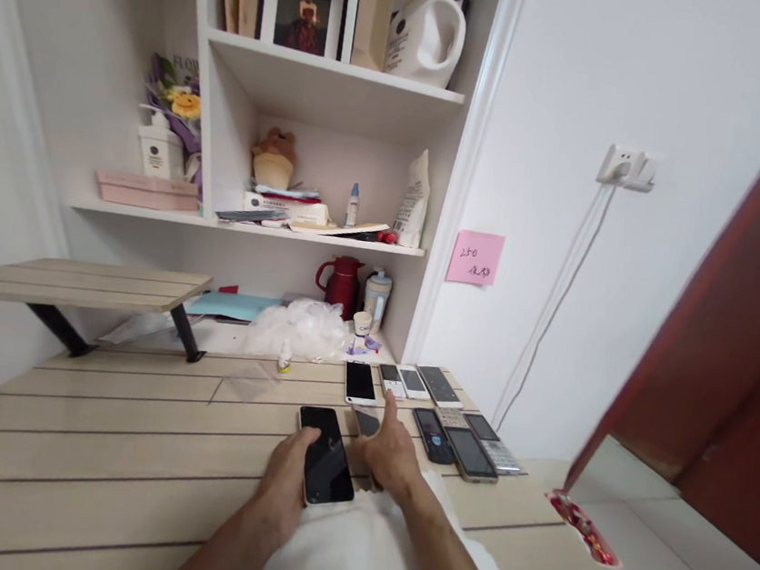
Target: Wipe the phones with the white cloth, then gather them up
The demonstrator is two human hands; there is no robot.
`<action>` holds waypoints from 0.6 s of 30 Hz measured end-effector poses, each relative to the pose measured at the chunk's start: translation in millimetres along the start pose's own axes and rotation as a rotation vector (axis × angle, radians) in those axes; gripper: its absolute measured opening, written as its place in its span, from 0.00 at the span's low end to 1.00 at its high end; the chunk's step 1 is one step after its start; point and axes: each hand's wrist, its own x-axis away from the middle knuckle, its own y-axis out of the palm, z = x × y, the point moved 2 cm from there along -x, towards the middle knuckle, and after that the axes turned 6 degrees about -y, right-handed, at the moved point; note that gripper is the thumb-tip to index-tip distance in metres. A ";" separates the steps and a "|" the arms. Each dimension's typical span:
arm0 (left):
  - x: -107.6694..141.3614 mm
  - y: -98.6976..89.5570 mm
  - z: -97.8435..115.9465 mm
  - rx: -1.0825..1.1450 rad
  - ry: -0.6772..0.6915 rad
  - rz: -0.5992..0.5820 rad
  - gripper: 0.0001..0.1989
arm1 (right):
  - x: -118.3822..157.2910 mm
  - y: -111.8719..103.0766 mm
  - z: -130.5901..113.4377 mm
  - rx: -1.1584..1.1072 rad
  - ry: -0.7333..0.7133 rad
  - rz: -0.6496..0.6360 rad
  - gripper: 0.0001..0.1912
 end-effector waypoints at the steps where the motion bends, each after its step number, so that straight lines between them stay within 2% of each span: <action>1: 0.5 1.2 -0.6 -0.006 0.001 -0.013 0.08 | 1.8 1.1 -3.0 -0.051 -0.018 -0.019 0.49; 4: 1.0 3.4 -2.1 -0.060 0.067 -0.039 0.09 | 12.1 10.2 -18.3 -0.163 -0.087 -0.013 0.50; 7: -0.9 1.5 -3.9 -0.119 0.124 -0.003 0.08 | 22.9 17.0 -32.5 -0.226 -0.190 0.020 0.43; 10: -3.3 -1.5 -5.0 -0.147 0.100 0.042 0.09 | 24.2 12.2 -33.6 -0.252 -0.246 -0.008 0.36; 14: -3.7 -3.1 -3.0 -0.130 0.057 0.051 0.13 | 6.8 -10.3 -12.3 -0.010 -0.185 0.118 0.23; 18: -3.1 -4.9 -1.3 -0.121 0.000 0.083 0.15 | -10.9 -27.7 23.5 0.152 0.012 0.224 0.21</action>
